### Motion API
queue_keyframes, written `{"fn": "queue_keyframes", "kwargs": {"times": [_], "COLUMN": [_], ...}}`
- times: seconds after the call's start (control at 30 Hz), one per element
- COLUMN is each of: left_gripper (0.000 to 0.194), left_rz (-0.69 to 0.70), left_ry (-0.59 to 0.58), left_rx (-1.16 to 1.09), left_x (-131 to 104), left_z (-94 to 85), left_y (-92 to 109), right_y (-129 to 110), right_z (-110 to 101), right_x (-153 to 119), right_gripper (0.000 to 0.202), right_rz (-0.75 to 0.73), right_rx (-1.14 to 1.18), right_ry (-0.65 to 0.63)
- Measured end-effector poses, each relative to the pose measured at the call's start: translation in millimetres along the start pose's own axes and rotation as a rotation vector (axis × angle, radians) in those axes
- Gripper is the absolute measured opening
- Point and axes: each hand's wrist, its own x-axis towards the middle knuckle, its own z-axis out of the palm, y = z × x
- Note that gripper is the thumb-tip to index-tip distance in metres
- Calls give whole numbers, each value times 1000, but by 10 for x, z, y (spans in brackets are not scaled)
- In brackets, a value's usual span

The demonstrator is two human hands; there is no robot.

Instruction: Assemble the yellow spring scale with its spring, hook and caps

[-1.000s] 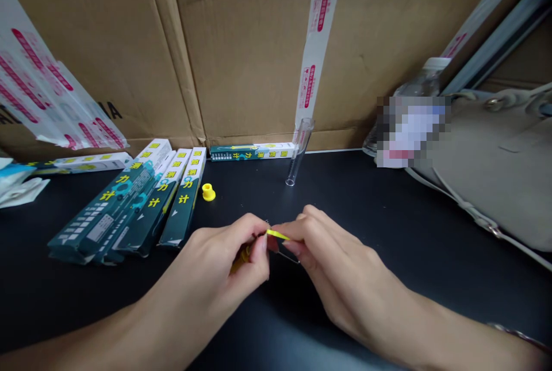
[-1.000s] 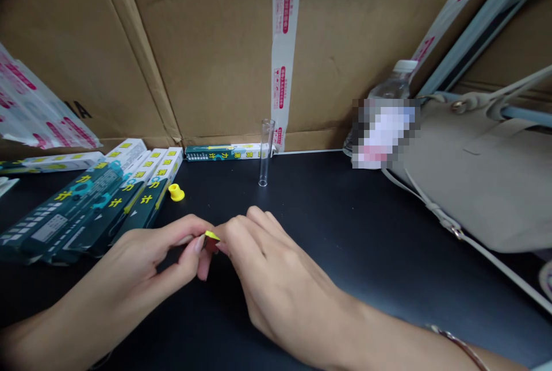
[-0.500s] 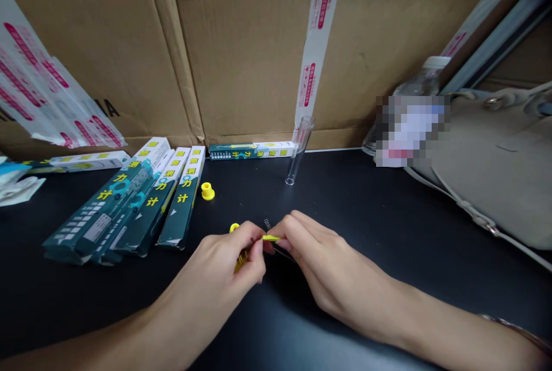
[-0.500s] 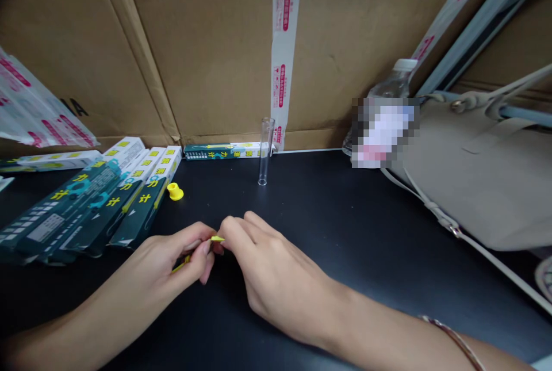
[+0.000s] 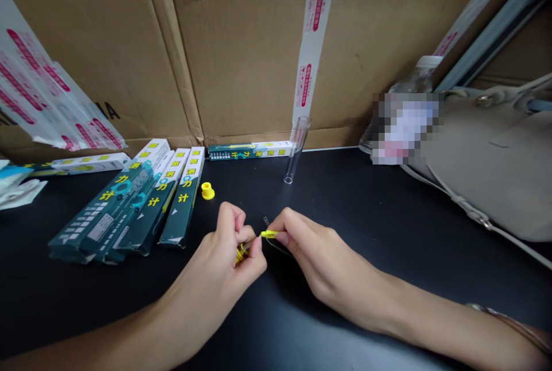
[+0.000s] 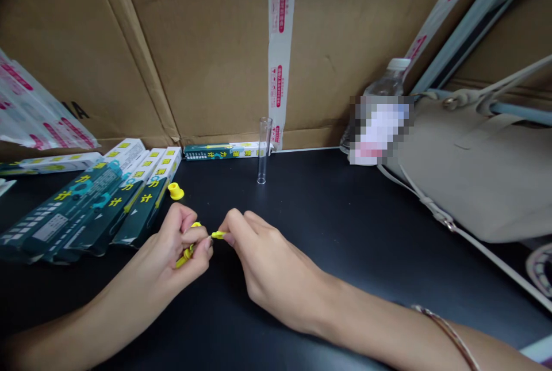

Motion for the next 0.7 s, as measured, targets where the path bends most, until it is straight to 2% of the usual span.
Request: {"fn": "queue_keyframes", "kwargs": {"times": [0.27,0.53,0.7], "left_gripper": [13,12,12], "left_rz": [116,90,80], "left_ry": [67,27,22], "left_rx": [160,146,152], "left_x": [3,0,7], "left_z": [22,0,-7], "left_y": [5,2,13], "right_y": [-29,57,75], "right_z": [30,-1,-7], "right_x": [-26,32,59], "right_gripper": [16,23,24], "right_rz": [58,-142,-166], "right_rx": [117,-186,-215], "right_ry": [-15,-12,-28]}}
